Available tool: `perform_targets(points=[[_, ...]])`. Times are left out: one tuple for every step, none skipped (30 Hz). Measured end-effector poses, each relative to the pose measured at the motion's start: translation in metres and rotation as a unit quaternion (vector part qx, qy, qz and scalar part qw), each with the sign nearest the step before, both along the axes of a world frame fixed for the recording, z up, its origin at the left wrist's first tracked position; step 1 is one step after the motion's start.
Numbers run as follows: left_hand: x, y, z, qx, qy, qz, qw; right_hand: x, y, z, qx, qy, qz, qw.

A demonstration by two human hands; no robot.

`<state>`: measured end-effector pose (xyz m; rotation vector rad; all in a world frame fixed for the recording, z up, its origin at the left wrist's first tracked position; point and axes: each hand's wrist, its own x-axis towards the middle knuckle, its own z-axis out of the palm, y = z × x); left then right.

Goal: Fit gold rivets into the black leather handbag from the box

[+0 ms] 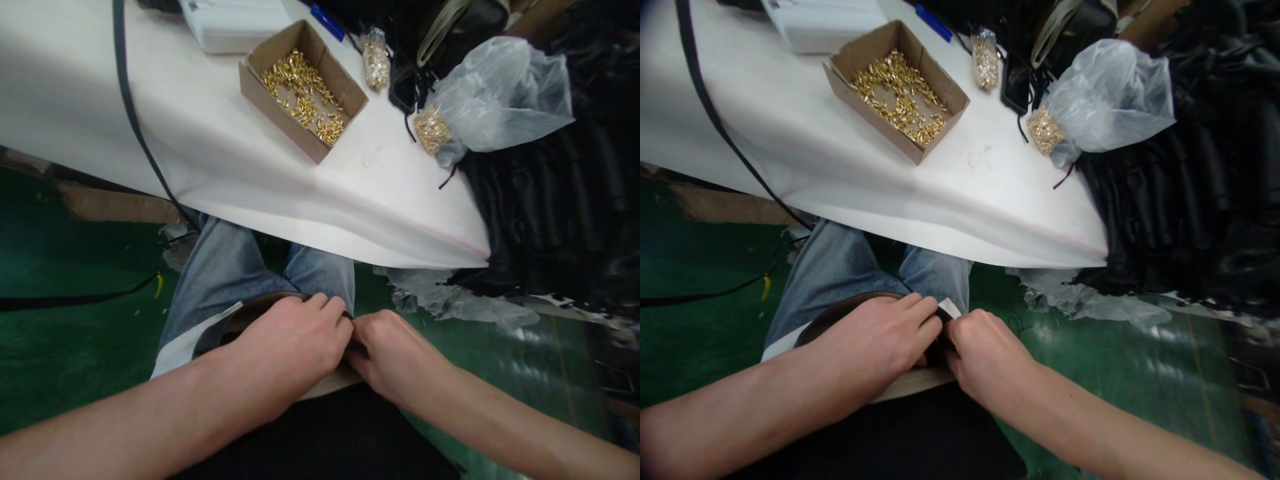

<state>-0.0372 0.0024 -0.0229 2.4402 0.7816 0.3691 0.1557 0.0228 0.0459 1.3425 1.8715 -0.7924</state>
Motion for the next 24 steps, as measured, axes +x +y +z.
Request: perform_targets(points=[[0.000, 0.002, -0.002, -0.014, -0.003, 0.000, 1.000, -0.001, 0.000, 0.000, -0.005, -0.007, 0.004, 1.000], [0.001, 0.003, -0.005, -0.029, -0.004, -0.005, 1.000, -0.002, 0.000, 0.000, -0.010, -0.010, 0.009, 1.000], [0.003, 0.004, -0.009, -0.043, -0.004, -0.016, 0.999, -0.002, 0.000, 0.001, -0.015, -0.009, 0.011, 1.000], [0.005, 0.004, -0.012, -0.052, -0.004, -0.029, 0.998, -0.003, 0.000, 0.000, -0.021, -0.004, 0.008, 1.000], [0.009, 0.005, -0.014, -0.058, -0.006, -0.039, 0.998, -0.003, 0.000, 0.000, -0.027, 0.003, 0.000, 1.000], [0.013, 0.007, -0.014, -0.062, -0.007, -0.047, 0.997, -0.002, 0.000, 0.000, -0.031, 0.011, -0.015, 0.999], [0.016, 0.008, -0.013, -0.068, -0.004, -0.057, 0.996, 0.000, 0.000, 0.001, -0.036, 0.020, -0.035, 0.999], [0.020, 0.010, -0.011, -0.074, 0.005, -0.066, 0.995, 0.001, -0.001, 0.001, -0.043, 0.028, -0.059, 0.997], [0.022, 0.011, -0.009, -0.080, 0.017, -0.074, 0.994, 0.004, -0.001, 0.003, -0.050, 0.036, -0.084, 0.995], [0.024, 0.012, -0.006, -0.081, 0.028, -0.084, 0.993, 0.006, -0.001, 0.005, -0.060, 0.046, -0.107, 0.991], [0.025, 0.012, -0.004, -0.077, 0.031, -0.092, 0.992, 0.008, -0.001, 0.007, -0.072, 0.058, -0.128, 0.987], [0.025, 0.010, -0.003, -0.066, 0.022, -0.094, 0.993, 0.009, -0.002, 0.010, -0.085, 0.072, -0.146, 0.983], [0.025, 0.006, -0.003, -0.049, 0.004, -0.089, 0.995, 0.011, -0.002, 0.013, -0.099, 0.086, -0.161, 0.978], [0.025, 0.001, -0.005, -0.028, -0.020, -0.080, 0.996, 0.012, -0.003, 0.016, -0.113, 0.100, -0.171, 0.974], [0.024, -0.005, -0.008, -0.007, -0.043, -0.067, 0.997, 0.012, -0.004, 0.019, -0.124, 0.111, -0.177, 0.970], [0.024, -0.013, -0.011, 0.013, -0.057, -0.053, 0.997, 0.013, -0.005, 0.022, -0.133, 0.122, -0.178, 0.967], [0.024, -0.021, -0.014, 0.032, -0.065, -0.043, 0.996, 0.014, -0.005, 0.025, -0.137, 0.131, -0.172, 0.967], [0.024, -0.028, -0.016, 0.053, -0.065, -0.039, 0.996, 0.015, -0.005, 0.028, -0.140, 0.142, -0.159, 0.967], [0.024, -0.035, -0.018, 0.075, -0.060, -0.036, 0.995, 0.017, -0.004, 0.030, -0.141, 0.153, -0.138, 0.968], [0.024, -0.041, -0.019, 0.098, -0.053, -0.036, 0.993, 0.020, -0.003, 0.031, -0.142, 0.164, -0.109, 0.970], [0.024, -0.046, -0.020, 0.119, -0.045, -0.036, 0.991, 0.023, -0.001, 0.032, -0.141, 0.172, -0.071, 0.972], [0.025, -0.049, -0.020, 0.135, -0.037, -0.034, 0.990, 0.027, 0.000, 0.032, -0.132, 0.176, -0.023, 0.975], [0.025, -0.051, -0.020, 0.145, -0.032, -0.035, 0.988, 0.032, 0.001, 0.030, -0.112, 0.178, 0.034, 0.977], [0.025, -0.052, -0.020, 0.149, -0.030, -0.033, 0.988, 0.038, 0.002, 0.028, -0.081, 0.177, 0.093, 0.976]])
